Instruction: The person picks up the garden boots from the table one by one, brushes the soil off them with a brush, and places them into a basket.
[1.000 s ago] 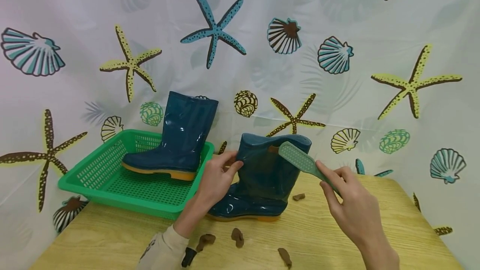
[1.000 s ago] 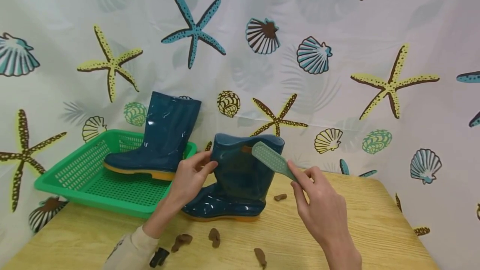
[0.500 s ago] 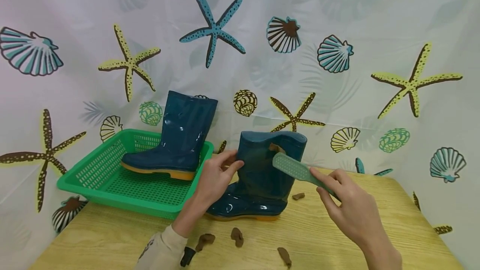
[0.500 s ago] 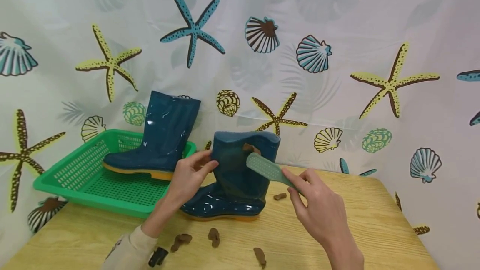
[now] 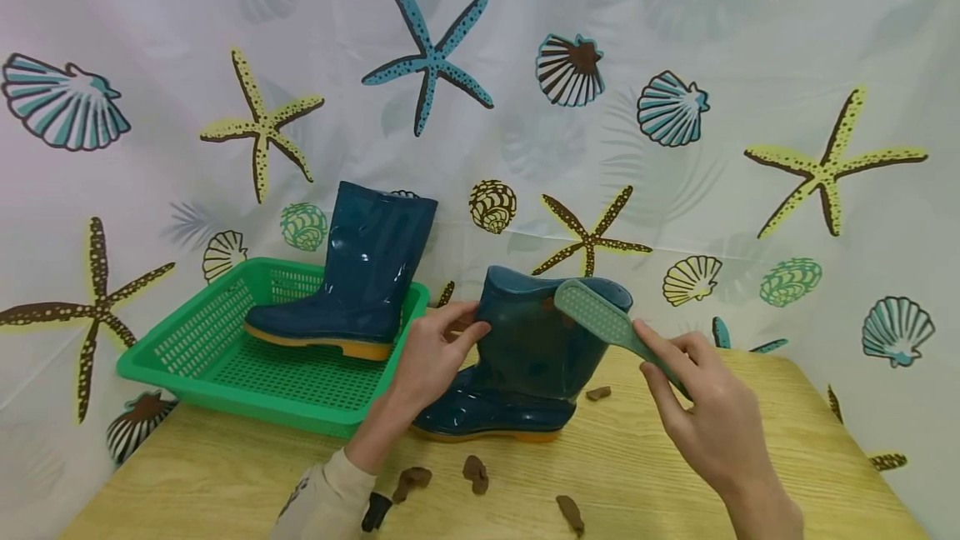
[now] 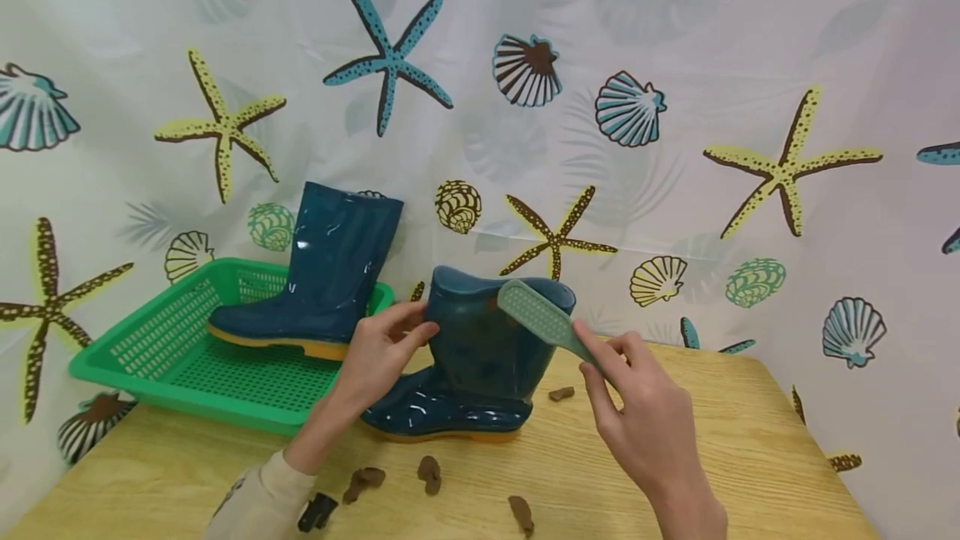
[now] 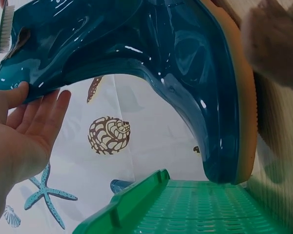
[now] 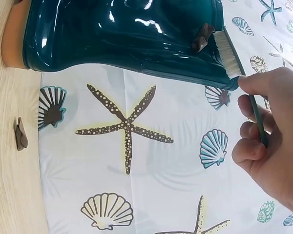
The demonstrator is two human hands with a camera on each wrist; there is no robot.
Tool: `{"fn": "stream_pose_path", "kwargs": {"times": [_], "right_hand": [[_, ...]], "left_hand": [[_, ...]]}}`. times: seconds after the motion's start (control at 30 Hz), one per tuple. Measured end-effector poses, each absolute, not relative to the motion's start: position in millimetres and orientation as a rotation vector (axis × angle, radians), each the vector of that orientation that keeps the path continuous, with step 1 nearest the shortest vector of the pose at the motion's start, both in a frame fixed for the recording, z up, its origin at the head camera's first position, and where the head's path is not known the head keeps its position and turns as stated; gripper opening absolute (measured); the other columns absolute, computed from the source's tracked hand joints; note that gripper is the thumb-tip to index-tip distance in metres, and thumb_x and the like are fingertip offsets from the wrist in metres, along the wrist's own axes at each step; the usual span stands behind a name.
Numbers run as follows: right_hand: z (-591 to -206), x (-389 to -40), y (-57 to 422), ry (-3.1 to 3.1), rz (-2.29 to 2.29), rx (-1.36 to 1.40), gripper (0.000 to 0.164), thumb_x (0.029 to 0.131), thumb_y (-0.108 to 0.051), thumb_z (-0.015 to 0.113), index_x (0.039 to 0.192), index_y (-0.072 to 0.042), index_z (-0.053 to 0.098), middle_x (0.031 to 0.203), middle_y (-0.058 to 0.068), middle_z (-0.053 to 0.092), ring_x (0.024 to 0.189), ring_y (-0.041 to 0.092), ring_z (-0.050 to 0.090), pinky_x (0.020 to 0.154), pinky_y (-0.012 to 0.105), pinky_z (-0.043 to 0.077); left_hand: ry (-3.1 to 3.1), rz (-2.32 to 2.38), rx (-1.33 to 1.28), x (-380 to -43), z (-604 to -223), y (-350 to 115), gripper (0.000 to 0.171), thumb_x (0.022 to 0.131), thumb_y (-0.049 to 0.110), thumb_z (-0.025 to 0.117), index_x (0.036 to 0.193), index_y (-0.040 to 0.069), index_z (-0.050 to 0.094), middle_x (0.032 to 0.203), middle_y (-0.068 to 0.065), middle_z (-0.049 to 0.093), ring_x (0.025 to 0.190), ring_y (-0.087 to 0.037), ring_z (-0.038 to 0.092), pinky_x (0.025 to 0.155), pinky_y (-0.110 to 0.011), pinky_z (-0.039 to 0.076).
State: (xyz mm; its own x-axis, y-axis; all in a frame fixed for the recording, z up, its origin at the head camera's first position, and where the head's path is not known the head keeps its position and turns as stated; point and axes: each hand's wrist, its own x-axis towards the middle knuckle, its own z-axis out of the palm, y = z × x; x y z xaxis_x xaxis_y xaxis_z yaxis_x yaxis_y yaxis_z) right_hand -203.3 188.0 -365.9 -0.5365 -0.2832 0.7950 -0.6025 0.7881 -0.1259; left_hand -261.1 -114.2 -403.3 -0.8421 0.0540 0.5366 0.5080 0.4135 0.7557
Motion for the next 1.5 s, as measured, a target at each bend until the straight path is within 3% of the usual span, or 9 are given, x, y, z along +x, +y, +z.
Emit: {"fn": "stream_pose_path", "kwargs": {"times": [0.3, 0.6, 0.87, 1.2, 1.5], "right_hand": [[-370.0, -202.8, 181.4, -2.262, 0.469, 0.681, 0.056, 0.081, -0.002, 0.078, 0.133, -0.019, 0.066, 0.088, -0.008, 0.054, 0.059, -0.002, 0.033, 0.046, 0.015, 0.025], [-369.6, -202.8, 185.0, -2.281, 0.469, 0.724, 0.054, 0.081, -0.002, 0.078, 0.131, -0.020, 0.067, 0.088, -0.010, 0.053, 0.059, -0.005, 0.033, 0.047, 0.014, 0.026], [-366.4, -202.9, 187.5, -2.159, 0.536, 0.755, 0.059, 0.080, 0.002, 0.075, 0.135, -0.016, 0.064, 0.092, -0.003, 0.058, 0.065, -0.002, 0.035, 0.052, 0.011, 0.027], [-371.8, -203.2, 179.6, -2.257, 0.471, 0.768, 0.056, 0.079, -0.003, 0.079, 0.130, -0.021, 0.068, 0.085, -0.011, 0.051, 0.058, -0.005, 0.032, 0.047, 0.011, 0.025], [-370.6, -203.4, 183.3, -2.217, 0.475, 0.843, 0.051, 0.079, -0.004, 0.076, 0.127, -0.020, 0.070, 0.083, -0.012, 0.053, 0.059, -0.006, 0.033, 0.049, 0.009, 0.025]], "left_hand": [[-2.258, -1.413, -0.541, -261.6, -402.8, -118.1, 0.035, 0.095, 0.022, 0.068, 0.127, 0.008, 0.068, 0.101, -0.004, 0.074, 0.093, -0.016, 0.070, 0.080, -0.030, 0.059], [-2.258, -1.410, -0.519, -260.9, -401.6, -117.5, 0.034, 0.094, 0.023, 0.069, 0.125, 0.009, 0.069, 0.101, -0.004, 0.075, 0.094, -0.017, 0.071, 0.081, -0.034, 0.060], [-2.249, -1.411, -0.545, -261.5, -401.3, -118.7, 0.033, 0.094, 0.022, 0.069, 0.124, 0.009, 0.070, 0.102, -0.004, 0.075, 0.092, -0.017, 0.071, 0.080, -0.031, 0.060], [-2.279, -1.407, -0.616, -261.0, -402.0, -122.9, 0.037, 0.095, 0.023, 0.068, 0.129, 0.008, 0.067, 0.111, -0.006, 0.074, 0.096, -0.017, 0.070, 0.081, -0.029, 0.059], [-2.270, -1.396, -0.593, -261.0, -401.5, -121.7, 0.036, 0.094, 0.023, 0.069, 0.127, 0.008, 0.068, 0.106, -0.005, 0.074, 0.094, -0.016, 0.070, 0.080, -0.028, 0.059]]}}
